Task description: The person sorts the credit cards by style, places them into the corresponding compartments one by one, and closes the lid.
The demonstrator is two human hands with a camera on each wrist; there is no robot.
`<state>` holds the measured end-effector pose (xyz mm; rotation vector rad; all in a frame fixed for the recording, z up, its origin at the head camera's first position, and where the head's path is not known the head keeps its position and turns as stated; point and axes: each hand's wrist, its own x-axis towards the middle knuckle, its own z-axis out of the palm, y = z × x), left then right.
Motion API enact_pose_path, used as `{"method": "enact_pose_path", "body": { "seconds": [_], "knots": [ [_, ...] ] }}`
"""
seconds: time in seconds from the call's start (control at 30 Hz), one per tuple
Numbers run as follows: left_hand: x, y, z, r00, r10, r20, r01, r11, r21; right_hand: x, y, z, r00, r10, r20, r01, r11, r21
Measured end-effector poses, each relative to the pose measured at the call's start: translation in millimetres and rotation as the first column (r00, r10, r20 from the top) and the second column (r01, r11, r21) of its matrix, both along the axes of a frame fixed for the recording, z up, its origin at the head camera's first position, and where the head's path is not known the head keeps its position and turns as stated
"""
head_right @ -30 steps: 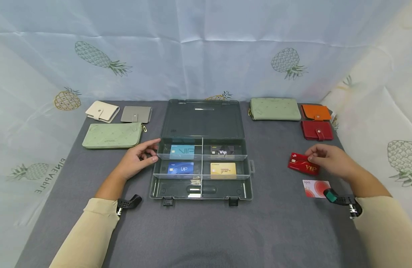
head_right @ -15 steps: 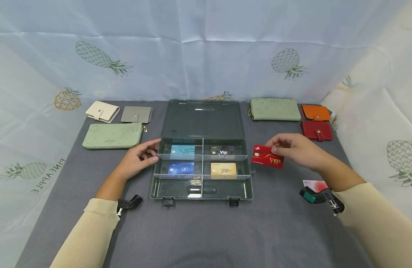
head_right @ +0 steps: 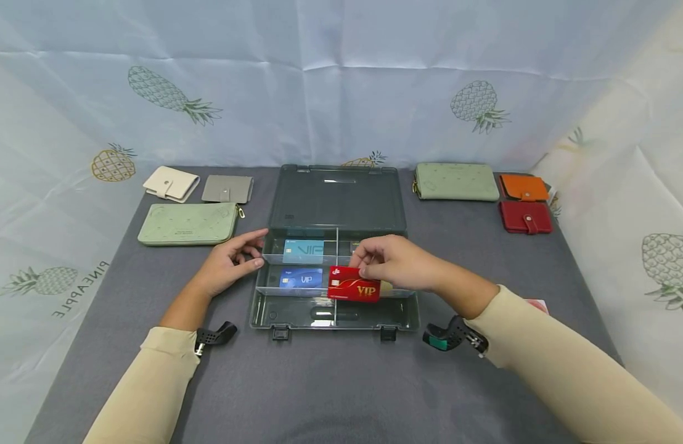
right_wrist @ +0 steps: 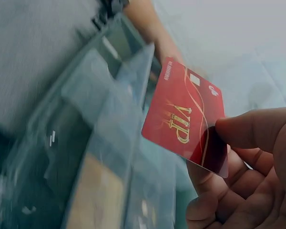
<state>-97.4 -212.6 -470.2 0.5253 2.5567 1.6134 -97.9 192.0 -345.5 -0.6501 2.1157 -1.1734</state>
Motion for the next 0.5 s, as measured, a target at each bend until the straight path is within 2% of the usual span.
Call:
{"method": "enact_pose_path", "body": {
  "seconds": [0.13, 0.3, 0.5],
  "knots": [
    [-0.2, 0.3, 1.2, 1.000, 0.007, 0.000, -0.007, 1.000, -0.003, 4.7, -34, -8.6, 0.999, 0.031, 0.030, -0.030, 0.999, -0.039],
    [0.4, 1.2, 1.8, 1.000, 0.016, -0.003, -0.016, 1.000, -0.012, 13.8, -63, -21.0, 0.998, 0.063, 0.008, -0.062, 0.997, -0.052],
    [0.2, 1.5, 2.3, 1.000, 0.013, -0.007, -0.013, 1.000, -0.003, 24.7, -80, -32.3, 0.991, 0.036, -0.131, -0.041, 0.999, -0.035]
  ]
}}
